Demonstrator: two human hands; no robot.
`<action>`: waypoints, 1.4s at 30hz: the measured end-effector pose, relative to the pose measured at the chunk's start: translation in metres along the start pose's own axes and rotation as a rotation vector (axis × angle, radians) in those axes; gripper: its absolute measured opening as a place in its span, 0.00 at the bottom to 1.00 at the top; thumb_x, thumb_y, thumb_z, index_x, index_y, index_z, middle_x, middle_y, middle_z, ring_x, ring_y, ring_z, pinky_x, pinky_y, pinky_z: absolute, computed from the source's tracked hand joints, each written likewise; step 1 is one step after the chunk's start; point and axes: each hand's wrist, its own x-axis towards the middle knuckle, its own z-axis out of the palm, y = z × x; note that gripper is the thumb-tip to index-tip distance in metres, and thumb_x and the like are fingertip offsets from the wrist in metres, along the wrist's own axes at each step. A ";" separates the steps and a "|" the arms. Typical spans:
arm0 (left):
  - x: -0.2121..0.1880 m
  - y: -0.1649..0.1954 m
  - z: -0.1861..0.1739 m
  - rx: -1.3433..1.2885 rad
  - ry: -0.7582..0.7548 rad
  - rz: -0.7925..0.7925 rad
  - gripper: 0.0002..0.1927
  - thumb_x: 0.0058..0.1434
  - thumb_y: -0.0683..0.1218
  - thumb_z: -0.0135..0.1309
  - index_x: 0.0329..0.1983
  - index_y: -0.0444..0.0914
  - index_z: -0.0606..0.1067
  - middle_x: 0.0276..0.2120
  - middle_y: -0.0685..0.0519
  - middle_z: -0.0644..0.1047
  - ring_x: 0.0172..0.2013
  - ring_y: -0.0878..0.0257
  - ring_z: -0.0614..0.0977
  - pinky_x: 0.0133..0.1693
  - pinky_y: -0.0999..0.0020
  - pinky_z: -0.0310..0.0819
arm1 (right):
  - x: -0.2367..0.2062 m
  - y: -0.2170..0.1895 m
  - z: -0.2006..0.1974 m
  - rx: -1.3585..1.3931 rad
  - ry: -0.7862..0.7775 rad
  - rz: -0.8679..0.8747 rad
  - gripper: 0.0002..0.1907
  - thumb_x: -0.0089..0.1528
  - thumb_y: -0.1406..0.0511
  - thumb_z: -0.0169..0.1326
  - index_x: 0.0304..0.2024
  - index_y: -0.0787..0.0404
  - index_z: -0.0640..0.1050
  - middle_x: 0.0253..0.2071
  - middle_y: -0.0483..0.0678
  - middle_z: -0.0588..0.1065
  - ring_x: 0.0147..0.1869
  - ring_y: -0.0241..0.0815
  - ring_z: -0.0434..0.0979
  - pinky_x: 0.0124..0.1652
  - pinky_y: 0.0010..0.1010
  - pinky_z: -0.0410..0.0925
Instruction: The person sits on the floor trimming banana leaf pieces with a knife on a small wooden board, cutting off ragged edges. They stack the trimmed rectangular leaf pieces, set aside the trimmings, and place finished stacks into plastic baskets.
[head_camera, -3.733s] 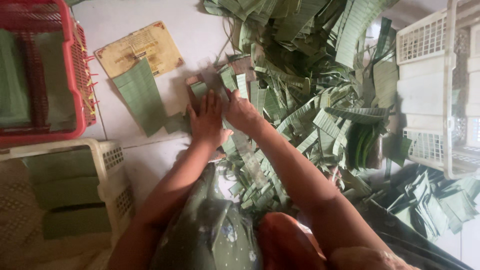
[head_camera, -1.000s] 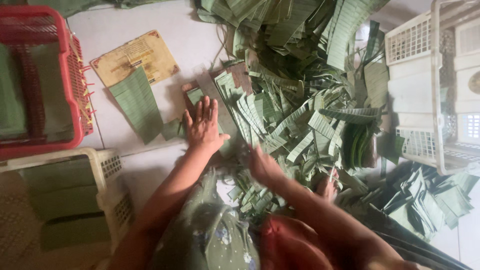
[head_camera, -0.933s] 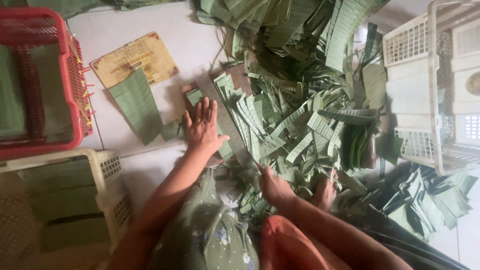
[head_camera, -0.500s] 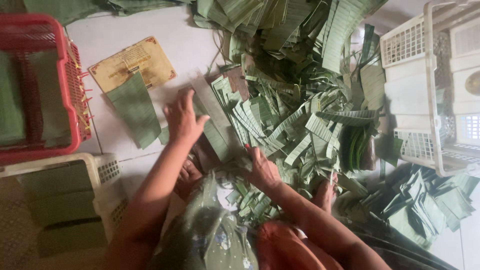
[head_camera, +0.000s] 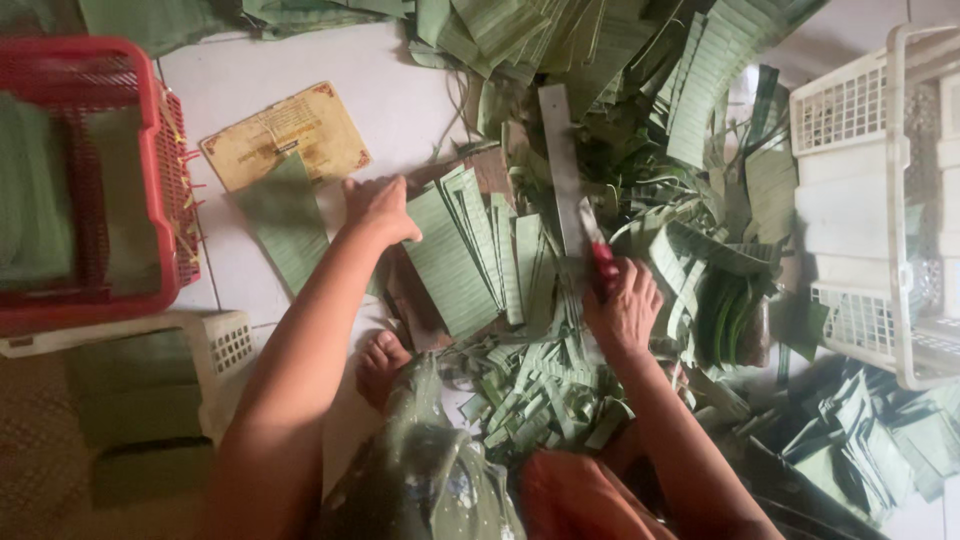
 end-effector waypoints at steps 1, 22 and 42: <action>0.002 0.001 0.000 0.021 -0.009 0.003 0.42 0.38 0.60 0.74 0.56 0.42 0.74 0.53 0.48 0.77 0.55 0.51 0.78 0.59 0.48 0.61 | 0.002 -0.005 -0.002 -0.015 0.037 -0.051 0.37 0.57 0.54 0.62 0.64 0.58 0.64 0.65 0.60 0.65 0.69 0.61 0.64 0.64 0.57 0.54; 0.021 0.009 0.007 -0.041 -0.053 0.015 0.42 0.42 0.50 0.72 0.61 0.38 0.69 0.47 0.45 0.80 0.53 0.49 0.80 0.57 0.50 0.63 | 0.139 -0.186 0.056 0.078 -0.341 -0.682 0.50 0.45 0.74 0.56 0.72 0.52 0.61 0.71 0.51 0.62 0.75 0.62 0.55 0.66 0.70 0.48; 0.016 -0.001 0.021 -0.189 0.050 0.134 0.31 0.44 0.44 0.65 0.54 0.37 0.73 0.48 0.44 0.80 0.53 0.49 0.79 0.55 0.47 0.66 | 0.189 -0.154 0.035 -0.217 -0.758 -0.321 0.25 0.62 0.66 0.53 0.62 0.46 0.71 0.53 0.47 0.77 0.57 0.47 0.77 0.68 0.50 0.55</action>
